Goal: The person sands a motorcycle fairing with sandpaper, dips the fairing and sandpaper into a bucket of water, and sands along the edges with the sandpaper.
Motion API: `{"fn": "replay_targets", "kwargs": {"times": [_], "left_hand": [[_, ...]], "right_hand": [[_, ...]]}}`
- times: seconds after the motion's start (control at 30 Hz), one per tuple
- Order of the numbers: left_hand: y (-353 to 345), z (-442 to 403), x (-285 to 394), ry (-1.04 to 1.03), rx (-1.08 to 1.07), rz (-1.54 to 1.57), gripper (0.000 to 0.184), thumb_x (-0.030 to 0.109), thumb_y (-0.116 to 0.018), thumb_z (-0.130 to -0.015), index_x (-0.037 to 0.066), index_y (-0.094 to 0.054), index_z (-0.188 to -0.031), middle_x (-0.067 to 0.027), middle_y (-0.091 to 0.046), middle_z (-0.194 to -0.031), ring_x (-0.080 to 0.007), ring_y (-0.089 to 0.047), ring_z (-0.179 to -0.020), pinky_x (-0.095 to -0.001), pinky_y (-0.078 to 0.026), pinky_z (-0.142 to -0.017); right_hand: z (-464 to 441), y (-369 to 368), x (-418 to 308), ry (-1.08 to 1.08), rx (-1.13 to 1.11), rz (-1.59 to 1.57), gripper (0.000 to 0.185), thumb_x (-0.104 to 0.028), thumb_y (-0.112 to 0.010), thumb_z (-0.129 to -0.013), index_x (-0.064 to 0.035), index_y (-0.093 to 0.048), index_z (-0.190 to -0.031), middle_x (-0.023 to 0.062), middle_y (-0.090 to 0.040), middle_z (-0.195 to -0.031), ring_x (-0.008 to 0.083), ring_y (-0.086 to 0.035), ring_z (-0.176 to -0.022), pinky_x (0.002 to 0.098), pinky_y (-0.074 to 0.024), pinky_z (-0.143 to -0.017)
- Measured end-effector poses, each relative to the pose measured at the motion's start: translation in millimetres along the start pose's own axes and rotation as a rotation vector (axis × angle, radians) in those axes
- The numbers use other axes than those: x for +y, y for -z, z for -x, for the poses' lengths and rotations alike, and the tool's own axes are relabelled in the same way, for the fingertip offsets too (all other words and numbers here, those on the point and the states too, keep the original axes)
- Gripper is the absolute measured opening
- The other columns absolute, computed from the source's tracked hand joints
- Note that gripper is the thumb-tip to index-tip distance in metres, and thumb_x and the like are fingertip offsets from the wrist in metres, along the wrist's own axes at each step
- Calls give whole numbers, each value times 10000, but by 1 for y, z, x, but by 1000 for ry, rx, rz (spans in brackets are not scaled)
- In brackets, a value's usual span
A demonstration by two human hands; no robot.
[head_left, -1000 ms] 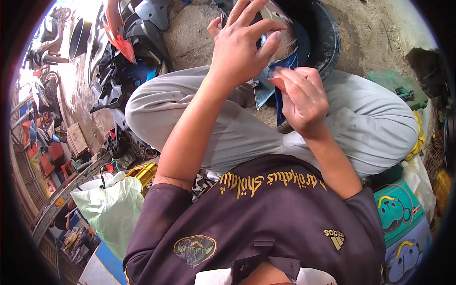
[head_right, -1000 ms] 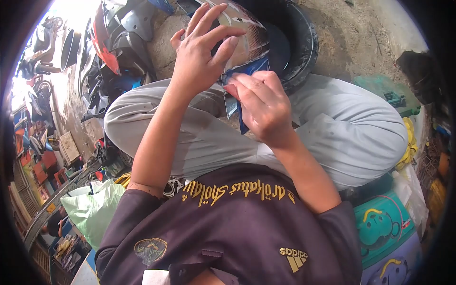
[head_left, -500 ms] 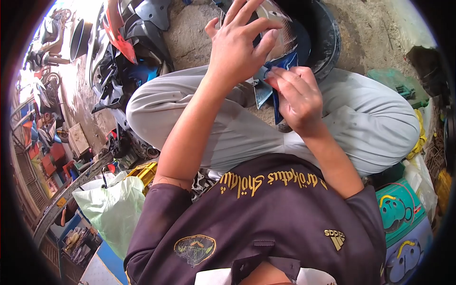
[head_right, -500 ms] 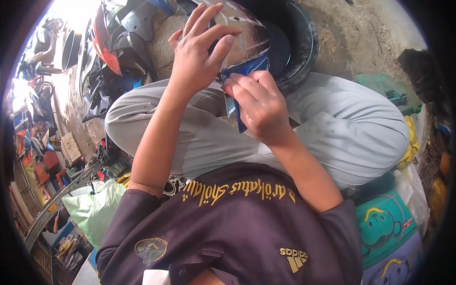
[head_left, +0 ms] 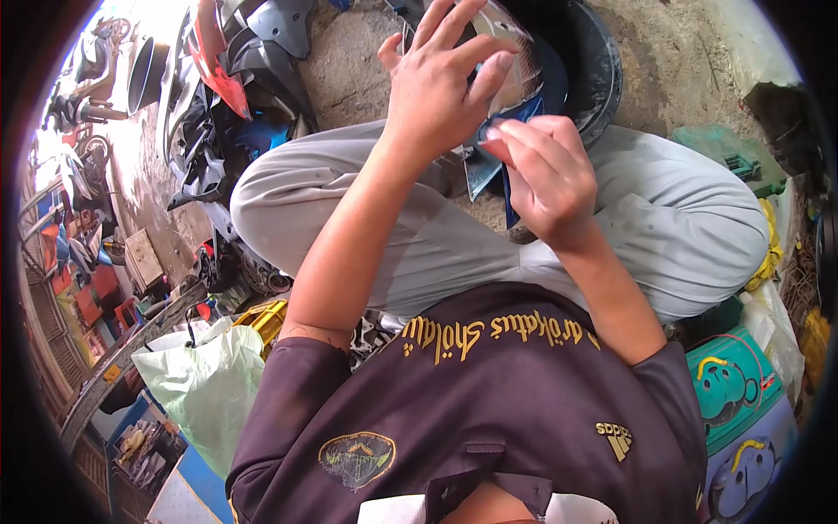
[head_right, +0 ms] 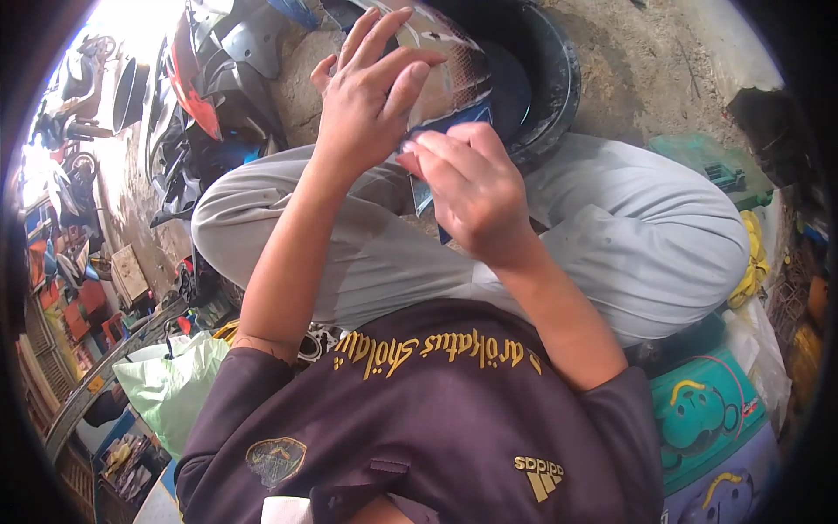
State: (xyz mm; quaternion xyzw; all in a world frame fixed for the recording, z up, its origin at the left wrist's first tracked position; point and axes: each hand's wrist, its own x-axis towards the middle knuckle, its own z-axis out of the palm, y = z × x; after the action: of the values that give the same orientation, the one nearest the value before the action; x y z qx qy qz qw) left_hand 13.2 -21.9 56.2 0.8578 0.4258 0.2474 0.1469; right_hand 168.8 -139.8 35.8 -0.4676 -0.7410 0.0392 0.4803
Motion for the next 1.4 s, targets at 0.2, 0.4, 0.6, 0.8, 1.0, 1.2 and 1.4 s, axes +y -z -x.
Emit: {"fn": "replay_targets", "kwargs": {"times": [0.2,0.4,0.6,0.8,1.0,1.2,1.4], "left_hand": [[-1,2,-3,6,12,-14,282,336,-613,-1068,191,-815,-1202,-177,-569,-1619,-416,-447,-1561,-660,-334,-1137],[-1,5,-5,-15,14,11,282,343,-618,-1065,194,-815,-1199,-171,-581,-1606,-416,-455,-1554,-648,-336,-1139],[-1,-1,-1,0,25,3,280,342,-626,-1057,189,-821,-1188,-168,-588,-1598,-416,-458,-1551,-641,-334,-1144],[-1,3,-3,10,13,-3,283,340,-633,-1054,185,-823,-1194,-169,-589,-1598,-421,-452,-1554,-646,-328,-1148],[1,3,1,10,-3,1,278,338,-629,-1057,192,-823,-1194,-164,-582,-1609,-424,-449,-1560,-651,-333,-1135],[-1,4,1,15,15,-29,275,341,-643,-1053,198,-816,-1211,-172,-580,-1609,-413,-454,-1559,-631,-337,-1133],[1,3,-2,11,0,-22,287,347,-645,-1050,190,-814,-1221,-174,-580,-1610,-411,-444,-1566,-624,-324,-1149]], "right_hand": [[3,0,4,0,-38,32,282,3,-853,-805,36,-755,-1067,114,-770,-1091,307,-671,-890,389,-586,-779],[2,-5,4,9,-21,-17,280,11,-857,-791,35,-751,-1049,113,-770,-1079,305,-676,-881,390,-587,-774],[-3,0,5,32,26,-10,277,17,-850,-797,27,-750,-1055,104,-776,-1089,298,-672,-890,379,-585,-786],[4,-1,7,11,-53,-16,283,17,-853,-794,28,-750,-1057,111,-777,-1078,294,-670,-880,387,-588,-791],[-4,-2,4,11,8,-43,307,35,-849,-773,13,-759,-1066,107,-781,-1086,299,-682,-890,387,-594,-780],[2,0,12,36,20,-54,306,35,-861,-769,6,-764,-1058,104,-786,-1091,304,-689,-888,392,-598,-777],[5,2,19,-26,-23,-70,284,36,-862,-779,5,-767,-1044,108,-783,-1070,305,-693,-899,395,-596,-789]]}}
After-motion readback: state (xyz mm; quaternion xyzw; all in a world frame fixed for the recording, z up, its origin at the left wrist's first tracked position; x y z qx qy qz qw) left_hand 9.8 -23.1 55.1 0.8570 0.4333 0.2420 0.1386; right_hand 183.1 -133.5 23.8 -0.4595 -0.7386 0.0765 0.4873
